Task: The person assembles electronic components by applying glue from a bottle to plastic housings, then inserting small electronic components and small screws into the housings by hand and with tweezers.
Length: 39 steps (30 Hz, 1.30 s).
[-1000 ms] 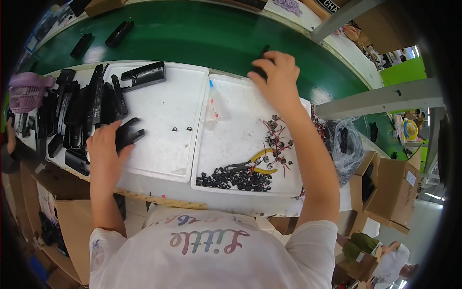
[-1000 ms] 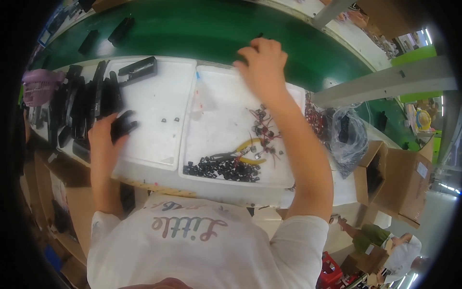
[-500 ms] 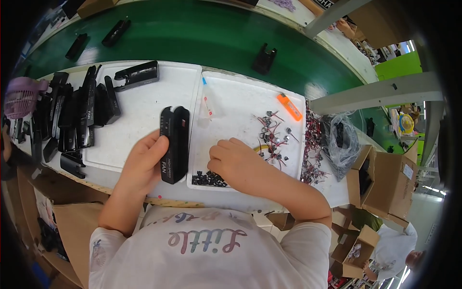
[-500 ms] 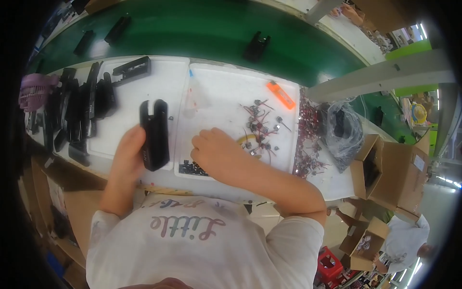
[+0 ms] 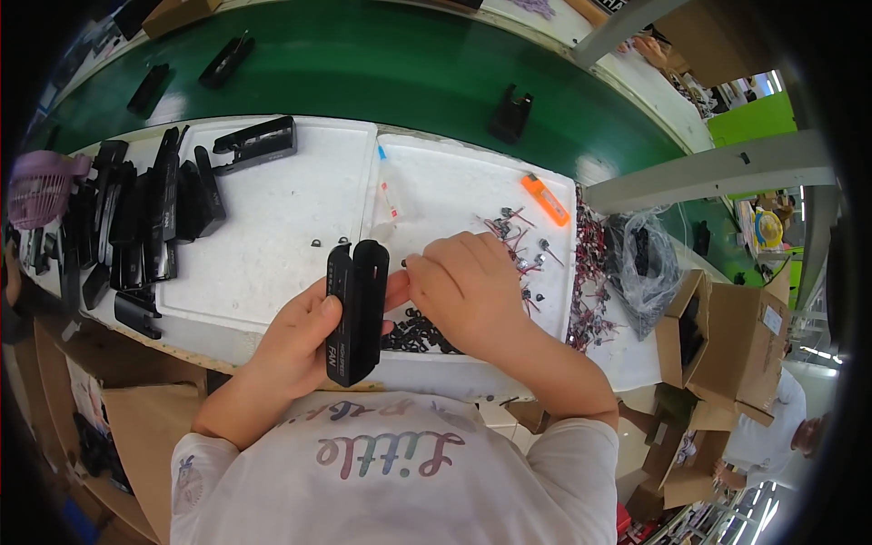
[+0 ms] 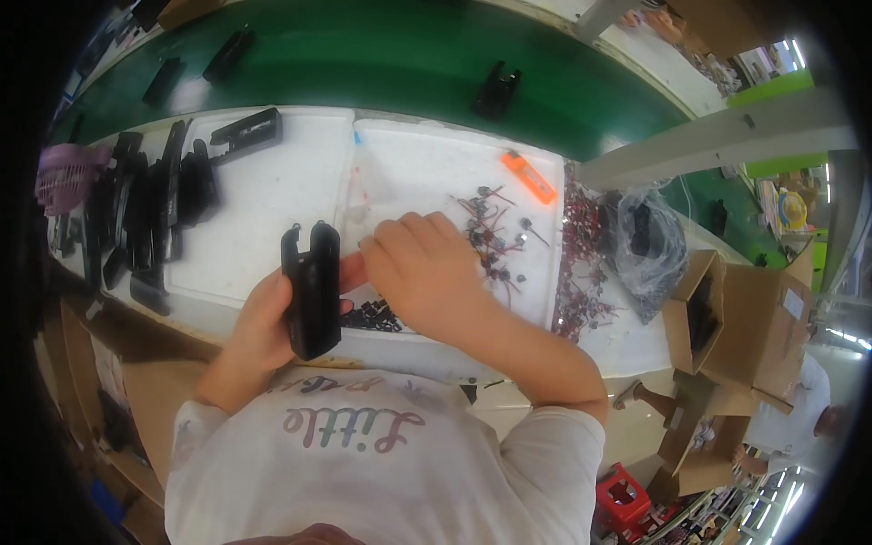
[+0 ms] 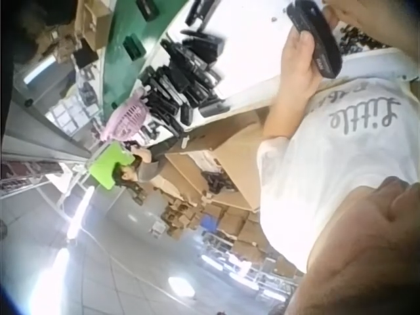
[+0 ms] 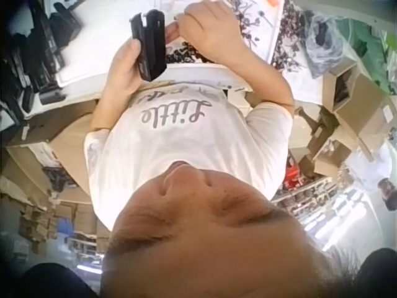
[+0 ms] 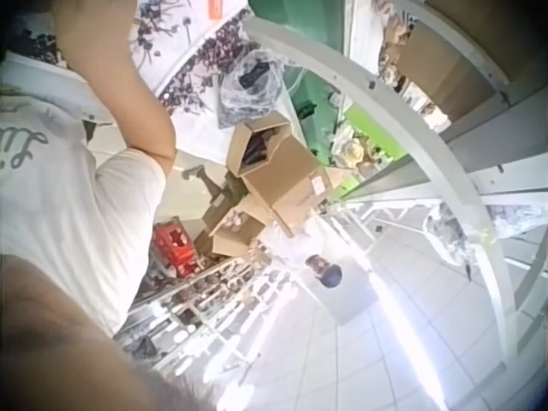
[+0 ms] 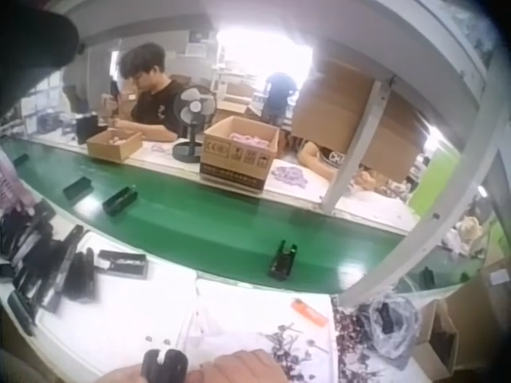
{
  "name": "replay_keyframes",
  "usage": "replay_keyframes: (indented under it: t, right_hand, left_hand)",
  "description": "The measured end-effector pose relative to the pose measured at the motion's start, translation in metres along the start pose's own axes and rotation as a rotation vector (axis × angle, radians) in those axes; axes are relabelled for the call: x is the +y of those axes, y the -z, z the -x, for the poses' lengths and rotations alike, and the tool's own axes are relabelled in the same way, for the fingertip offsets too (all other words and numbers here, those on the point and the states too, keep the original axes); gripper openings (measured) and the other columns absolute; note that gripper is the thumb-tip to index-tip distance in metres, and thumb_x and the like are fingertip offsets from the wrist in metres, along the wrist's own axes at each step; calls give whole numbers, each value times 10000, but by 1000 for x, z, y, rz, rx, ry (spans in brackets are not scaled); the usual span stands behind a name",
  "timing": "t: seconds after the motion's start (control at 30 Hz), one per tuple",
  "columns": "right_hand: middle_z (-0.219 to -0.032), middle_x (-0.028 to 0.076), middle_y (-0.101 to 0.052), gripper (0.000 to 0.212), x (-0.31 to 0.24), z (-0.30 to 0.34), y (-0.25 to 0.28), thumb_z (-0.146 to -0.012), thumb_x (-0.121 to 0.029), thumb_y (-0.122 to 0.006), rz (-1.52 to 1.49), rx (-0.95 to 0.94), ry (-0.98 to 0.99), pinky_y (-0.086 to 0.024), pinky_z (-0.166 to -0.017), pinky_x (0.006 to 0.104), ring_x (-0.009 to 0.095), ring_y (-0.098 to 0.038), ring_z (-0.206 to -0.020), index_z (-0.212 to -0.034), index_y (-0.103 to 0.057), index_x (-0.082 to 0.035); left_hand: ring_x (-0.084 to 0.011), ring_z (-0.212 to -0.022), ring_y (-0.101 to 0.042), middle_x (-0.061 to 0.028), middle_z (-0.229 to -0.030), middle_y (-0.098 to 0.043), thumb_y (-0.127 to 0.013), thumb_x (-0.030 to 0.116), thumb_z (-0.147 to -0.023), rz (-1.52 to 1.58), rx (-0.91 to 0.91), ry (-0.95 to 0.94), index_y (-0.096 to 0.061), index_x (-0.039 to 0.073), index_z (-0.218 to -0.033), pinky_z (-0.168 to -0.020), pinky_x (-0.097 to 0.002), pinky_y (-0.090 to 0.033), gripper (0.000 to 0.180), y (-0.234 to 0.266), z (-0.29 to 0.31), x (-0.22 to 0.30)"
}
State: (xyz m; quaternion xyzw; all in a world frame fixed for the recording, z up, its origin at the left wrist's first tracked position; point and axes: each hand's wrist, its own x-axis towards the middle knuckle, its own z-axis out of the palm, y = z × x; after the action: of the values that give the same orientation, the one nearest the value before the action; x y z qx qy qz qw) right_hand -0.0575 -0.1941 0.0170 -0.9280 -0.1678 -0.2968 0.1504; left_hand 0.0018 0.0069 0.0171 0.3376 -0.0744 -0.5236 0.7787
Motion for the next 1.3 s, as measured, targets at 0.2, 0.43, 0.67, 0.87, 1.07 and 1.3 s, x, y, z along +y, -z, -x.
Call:
replay_keyframes:
  t: [0.2,0.43,0.67,0.87,1.07,1.3]
  right_hand:
    - [-814,72,-531,267,-4,3,2,-610,-1,-656,-111,-64,-24,-426,-572,333,236,-528,-664,-864,-581,-38]
    - [-837,92,-556,175,-6,3,7,-712,63,-615,-606,-158,-423,-461,-608,280,200,-570,-707,-865,-591,-19]
    - [-857,57,-565,114,-3,10,9,-761,86,-603,-1058,-208,-699,-451,-696,255,130,-552,-782,-831,-567,4]
    - [-840,63,-563,125,-6,10,10,-747,91,-615,-1173,-239,-765,-446,-696,255,130,-546,-775,-809,-559,-2]
    - [-802,62,-577,139,-13,5,10,-716,53,-643,-917,-92,-488,-440,-633,253,141,-553,-719,-808,-575,-25]
    - [-759,83,-584,170,-17,2,14,-704,41,-651,-605,-130,-421,-443,-567,282,193,-568,-657,-855,-599,-17]
  left_hand:
    - [-252,-1268,-364,-179,-1350,-379,-552,322,-876,-12,34,-18,-285,-6,-1340,-993,-341,-359,628,-2,0,0]
    - [-227,-1230,-411,-177,-1322,-412,-568,326,-866,-28,47,-54,-289,6,-1339,-999,-341,-356,636,1,-3,-10]
    - [-227,-1154,-475,-192,-1247,-471,-580,355,-853,-102,22,-131,-283,7,-1331,-989,-353,-372,661,3,-1,-15]
    - [-235,-1101,-512,-198,-1199,-497,-584,376,-846,-186,-11,-183,-299,1,-1309,-961,-355,-404,660,11,0,-19]
    - [-246,-1115,-506,-214,-1241,-460,-596,366,-840,-139,17,-222,-321,-1,-1284,-973,-360,-397,638,7,-1,-22]
    - [-235,-1167,-461,-188,-1301,-422,-594,263,-845,-159,-16,-241,-308,18,-1274,-1013,-376,-348,571,6,2,-26]
